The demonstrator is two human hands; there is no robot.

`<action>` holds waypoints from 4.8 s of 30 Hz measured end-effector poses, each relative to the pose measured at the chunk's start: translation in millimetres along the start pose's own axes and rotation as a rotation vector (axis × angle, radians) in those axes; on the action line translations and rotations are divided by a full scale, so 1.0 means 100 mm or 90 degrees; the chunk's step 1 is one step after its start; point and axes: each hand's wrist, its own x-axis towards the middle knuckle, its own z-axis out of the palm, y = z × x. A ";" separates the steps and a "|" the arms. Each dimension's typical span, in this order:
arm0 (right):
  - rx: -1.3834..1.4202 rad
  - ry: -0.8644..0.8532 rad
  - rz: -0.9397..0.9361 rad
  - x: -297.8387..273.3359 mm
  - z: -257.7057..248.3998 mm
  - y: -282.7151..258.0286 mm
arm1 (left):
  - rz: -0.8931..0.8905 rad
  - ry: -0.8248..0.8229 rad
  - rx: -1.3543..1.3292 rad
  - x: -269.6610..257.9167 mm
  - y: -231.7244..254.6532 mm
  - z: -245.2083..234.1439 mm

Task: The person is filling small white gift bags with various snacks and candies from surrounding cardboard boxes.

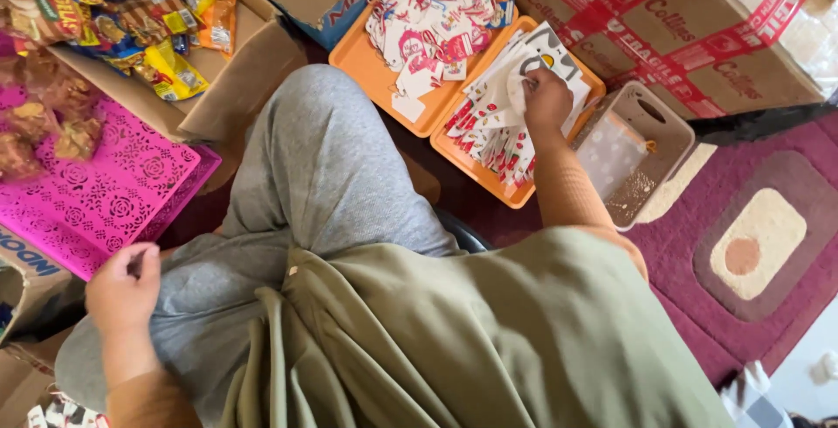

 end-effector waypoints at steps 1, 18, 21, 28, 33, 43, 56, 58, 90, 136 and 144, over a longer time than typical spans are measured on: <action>0.109 0.013 0.032 0.01 -0.08 -0.10 | 0.022 0.033 -0.088 0.01 0.12 0.02; 0.901 -0.338 0.136 -0.57 -0.64 -3.36 | 0.098 0.036 -0.885 0.27 2.59 -0.61; 0.874 -0.325 0.063 -0.72 -0.63 -3.57 | 0.245 -0.119 -1.151 -0.04 2.52 -0.91; 0.697 -0.432 -0.184 -0.99 -1.05 -3.96 | 0.173 0.170 -0.878 -0.27 2.28 -0.81; 0.761 -0.503 -0.218 -1.23 -1.02 -4.12 | 0.045 0.162 -0.841 -0.28 2.19 -0.70; 0.848 -0.462 -0.281 -1.31 -0.93 -4.23 | -0.068 0.379 -0.885 -0.38 1.77 -0.74; 0.712 -0.380 -0.465 -1.49 -1.09 -4.57 | -0.024 0.476 -0.786 -0.53 1.78 -0.87; 0.714 -0.361 -0.462 -1.45 -1.13 -4.58 | -0.026 0.521 -0.780 -0.53 1.68 -0.87; 0.915 -0.531 -0.272 -1.53 -0.85 -4.55 | 0.030 0.478 -0.676 -0.49 1.49 -0.87; 0.600 -0.424 -0.585 -1.62 -1.20 -4.73 | 0.144 0.612 -0.437 -0.59 1.42 -0.87; 0.756 -0.587 -0.364 -1.66 -0.85 -4.51 | 0.076 0.531 -0.575 -0.66 1.41 -0.92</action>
